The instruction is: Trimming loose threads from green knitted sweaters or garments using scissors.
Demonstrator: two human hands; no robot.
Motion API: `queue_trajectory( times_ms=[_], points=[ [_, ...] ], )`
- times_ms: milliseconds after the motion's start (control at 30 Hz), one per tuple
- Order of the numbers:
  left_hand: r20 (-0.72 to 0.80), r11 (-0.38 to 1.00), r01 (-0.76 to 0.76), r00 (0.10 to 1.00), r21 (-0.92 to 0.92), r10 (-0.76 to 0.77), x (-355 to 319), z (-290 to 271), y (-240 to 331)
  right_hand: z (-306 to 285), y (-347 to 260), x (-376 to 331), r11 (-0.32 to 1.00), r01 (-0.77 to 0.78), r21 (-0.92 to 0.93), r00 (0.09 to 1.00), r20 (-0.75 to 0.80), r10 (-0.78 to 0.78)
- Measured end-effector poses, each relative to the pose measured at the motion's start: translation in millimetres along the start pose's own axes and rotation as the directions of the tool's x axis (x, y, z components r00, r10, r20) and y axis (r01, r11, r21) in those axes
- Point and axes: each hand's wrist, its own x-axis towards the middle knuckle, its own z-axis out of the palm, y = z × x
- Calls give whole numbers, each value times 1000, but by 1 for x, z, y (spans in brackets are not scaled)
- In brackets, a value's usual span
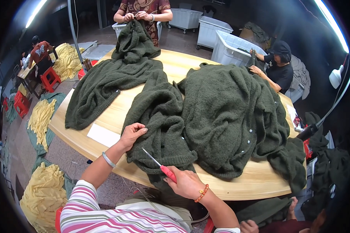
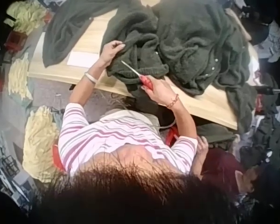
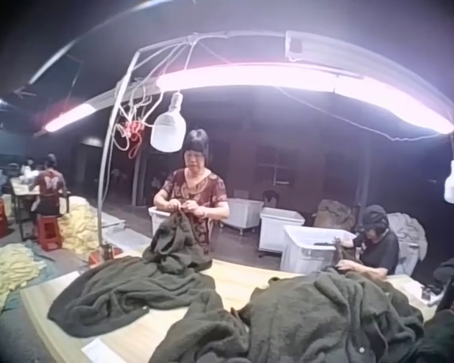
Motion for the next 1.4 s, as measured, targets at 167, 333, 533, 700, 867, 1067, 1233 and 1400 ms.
queue_trajectory(
  times_ms=[167,333,533,700,867,1067,1233,1400],
  points=[
    [3,587,-36,998,809,57,-48,-1,36,-1,15,-16,998,-42,38,993,-106,46],
    [40,835,-81,997,545,71,-53,-19,-5,-3,-18,-13,999,40,-30,996,76,-38],
    [138,979,117,986,-167,-94,-30,-19,28,6,34,14,966,245,83,874,-451,-183],
    [-326,973,-229,923,-34,206,39,-90,174,-10,75,9,870,3,493,904,-373,208],
    [-668,736,-84,361,672,651,47,-320,191,-1,66,1,854,62,517,914,-373,160],
    [33,559,-387,842,733,539,-32,-39,96,-5,80,-5,876,-16,483,897,-380,226],
    [379,438,-393,917,809,124,-47,71,43,-2,74,-6,883,66,465,907,-396,140],
    [340,774,-187,940,605,-39,36,43,-9,1,72,-27,881,55,469,885,-431,174]
  ],
)
